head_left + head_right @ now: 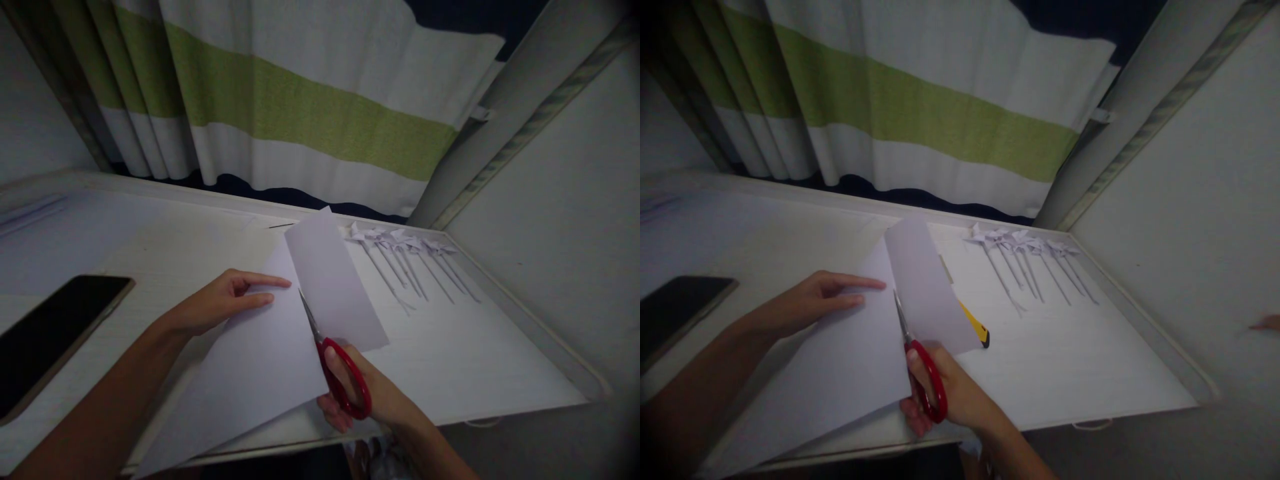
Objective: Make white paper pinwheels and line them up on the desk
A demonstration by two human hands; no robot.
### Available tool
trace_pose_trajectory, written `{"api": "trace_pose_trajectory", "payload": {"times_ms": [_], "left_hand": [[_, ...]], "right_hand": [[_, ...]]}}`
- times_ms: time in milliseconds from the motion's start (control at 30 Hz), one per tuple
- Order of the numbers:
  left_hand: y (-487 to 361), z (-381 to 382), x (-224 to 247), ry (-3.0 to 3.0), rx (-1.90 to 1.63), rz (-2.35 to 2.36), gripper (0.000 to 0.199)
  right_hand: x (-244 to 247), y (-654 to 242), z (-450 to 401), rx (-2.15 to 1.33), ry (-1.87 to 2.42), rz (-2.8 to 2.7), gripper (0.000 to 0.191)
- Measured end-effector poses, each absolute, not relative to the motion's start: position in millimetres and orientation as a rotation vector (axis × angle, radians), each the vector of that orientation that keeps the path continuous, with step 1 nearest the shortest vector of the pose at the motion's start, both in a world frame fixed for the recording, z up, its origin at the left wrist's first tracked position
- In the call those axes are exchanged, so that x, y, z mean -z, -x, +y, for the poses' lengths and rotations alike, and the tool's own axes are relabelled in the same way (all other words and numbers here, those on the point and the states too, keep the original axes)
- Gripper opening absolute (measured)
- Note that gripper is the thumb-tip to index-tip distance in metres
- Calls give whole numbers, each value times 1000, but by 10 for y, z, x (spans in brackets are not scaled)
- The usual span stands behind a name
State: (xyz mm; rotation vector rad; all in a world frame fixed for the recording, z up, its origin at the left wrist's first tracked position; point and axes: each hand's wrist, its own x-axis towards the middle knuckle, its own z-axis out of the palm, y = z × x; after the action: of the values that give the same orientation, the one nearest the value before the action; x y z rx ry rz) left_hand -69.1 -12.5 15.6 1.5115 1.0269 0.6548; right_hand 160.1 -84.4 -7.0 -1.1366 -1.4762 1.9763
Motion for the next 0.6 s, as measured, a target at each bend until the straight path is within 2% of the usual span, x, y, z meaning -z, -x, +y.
{"api": "trace_pose_trajectory", "payload": {"times_ms": [267,433,600], "left_hand": [[547,-196,-160,-1610,-802,1125,28],[516,-220,-226,-1644,-869,1173,25],[510,-222,-218,-1650,-867,1148,24]], "right_hand": [[130,-1641,-775,-1935,1043,-1325,39],[188,-1596,-732,-1698,1202,-1217,35],[165,-1599,-702,-1547,1141,-1479,28]]}}
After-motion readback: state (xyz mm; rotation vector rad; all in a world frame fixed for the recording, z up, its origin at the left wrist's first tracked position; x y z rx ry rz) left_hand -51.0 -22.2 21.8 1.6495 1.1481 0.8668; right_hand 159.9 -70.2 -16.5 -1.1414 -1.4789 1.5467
